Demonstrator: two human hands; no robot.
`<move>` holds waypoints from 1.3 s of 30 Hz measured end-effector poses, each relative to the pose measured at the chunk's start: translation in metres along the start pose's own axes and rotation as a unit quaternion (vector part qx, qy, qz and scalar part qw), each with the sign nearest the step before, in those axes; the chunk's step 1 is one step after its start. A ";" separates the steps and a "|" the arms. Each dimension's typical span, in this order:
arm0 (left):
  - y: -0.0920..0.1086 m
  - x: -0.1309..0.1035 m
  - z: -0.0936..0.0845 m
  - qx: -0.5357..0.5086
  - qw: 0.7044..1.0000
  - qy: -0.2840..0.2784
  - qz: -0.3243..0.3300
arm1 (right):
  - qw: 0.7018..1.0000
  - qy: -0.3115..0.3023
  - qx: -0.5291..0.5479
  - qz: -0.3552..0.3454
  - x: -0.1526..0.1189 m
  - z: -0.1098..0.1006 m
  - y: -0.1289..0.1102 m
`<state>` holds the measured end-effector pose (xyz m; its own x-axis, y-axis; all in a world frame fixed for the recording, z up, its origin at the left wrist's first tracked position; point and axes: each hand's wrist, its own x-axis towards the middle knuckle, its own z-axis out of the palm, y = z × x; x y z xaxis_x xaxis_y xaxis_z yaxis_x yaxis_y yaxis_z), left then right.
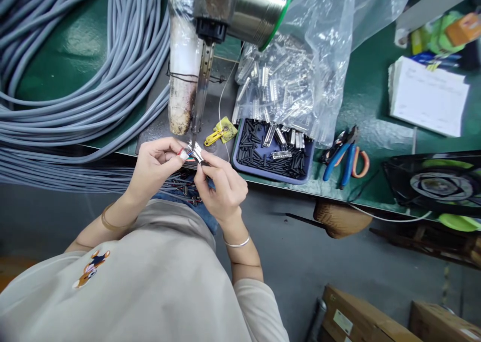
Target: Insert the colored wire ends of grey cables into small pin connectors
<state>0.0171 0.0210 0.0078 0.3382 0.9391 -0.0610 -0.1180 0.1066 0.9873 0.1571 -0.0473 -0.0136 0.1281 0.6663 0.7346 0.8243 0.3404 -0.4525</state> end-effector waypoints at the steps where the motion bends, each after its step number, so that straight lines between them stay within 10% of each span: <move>1: 0.000 0.000 0.000 -0.004 1.000 0.000 -0.003 | 1.000 0.002 -0.001 -0.002 -0.001 0.000 0.000; 10: 0.001 -0.005 -0.004 -0.041 0.999 -0.019 -0.020 | 0.971 -0.021 0.140 0.195 0.000 -0.002 -0.005; 18: -0.002 -0.006 0.000 0.049 0.998 0.020 0.034 | 0.997 0.001 0.050 0.063 0.002 0.001 -0.003; 39: 0.001 -0.002 0.000 0.054 0.998 0.011 0.024 | 1.000 -0.012 0.011 0.007 0.004 -0.002 -0.002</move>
<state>0.0168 0.0193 0.0090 0.3131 0.9496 -0.0151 -0.0309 0.0261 0.9992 0.1576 -0.0468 -0.0087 0.1272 0.6867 0.7157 0.8102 0.3444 -0.4744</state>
